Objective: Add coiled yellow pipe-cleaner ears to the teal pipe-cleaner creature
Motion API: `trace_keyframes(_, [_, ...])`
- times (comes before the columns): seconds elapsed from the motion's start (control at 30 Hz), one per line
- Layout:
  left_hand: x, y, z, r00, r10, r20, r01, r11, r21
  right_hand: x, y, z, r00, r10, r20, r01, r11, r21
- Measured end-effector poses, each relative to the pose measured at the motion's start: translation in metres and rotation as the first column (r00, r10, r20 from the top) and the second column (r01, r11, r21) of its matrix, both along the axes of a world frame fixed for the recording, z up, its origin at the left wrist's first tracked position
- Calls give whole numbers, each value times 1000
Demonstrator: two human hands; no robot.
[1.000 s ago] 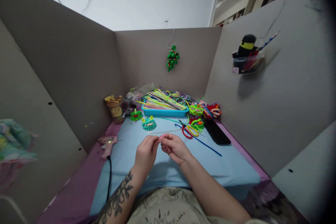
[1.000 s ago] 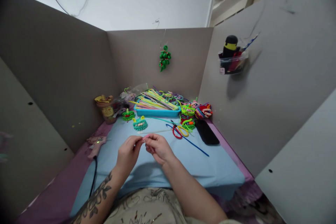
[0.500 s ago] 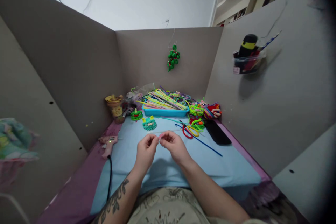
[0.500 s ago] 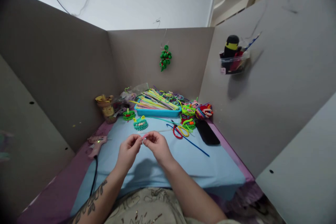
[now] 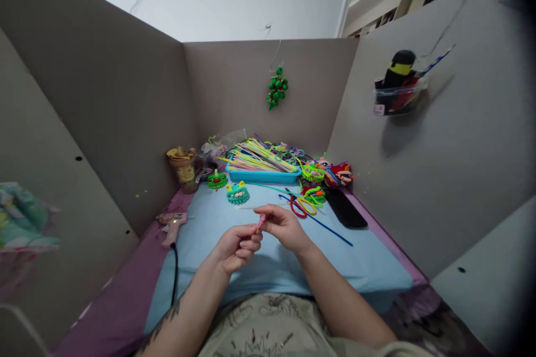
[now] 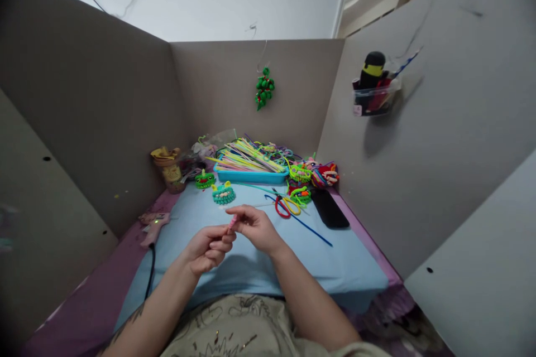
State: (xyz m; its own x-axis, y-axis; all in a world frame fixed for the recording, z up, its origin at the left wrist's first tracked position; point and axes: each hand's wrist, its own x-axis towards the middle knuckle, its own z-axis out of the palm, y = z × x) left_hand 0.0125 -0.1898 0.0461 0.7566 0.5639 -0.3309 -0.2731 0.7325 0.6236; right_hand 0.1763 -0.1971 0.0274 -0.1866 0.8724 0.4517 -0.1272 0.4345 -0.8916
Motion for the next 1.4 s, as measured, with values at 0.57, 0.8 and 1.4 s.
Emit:
trace_keyframes(0.57, [7, -4, -26, 611, 789, 64, 135, -183, 974, -9, 6, -10, 992, -54, -118, 27, 975, -221])
trace_keyframes(0.8, [11, -2, -19, 709, 689, -148, -122, 327, 937, -4, 5, -3, 998, -60, -26, 55, 984, -167])
trace_keyframes(1.4, [10, -2, -19, 674, 735, -71, -7, 102, 995, -4, 12, -8, 980, -191, 56, 197, 970, -141])
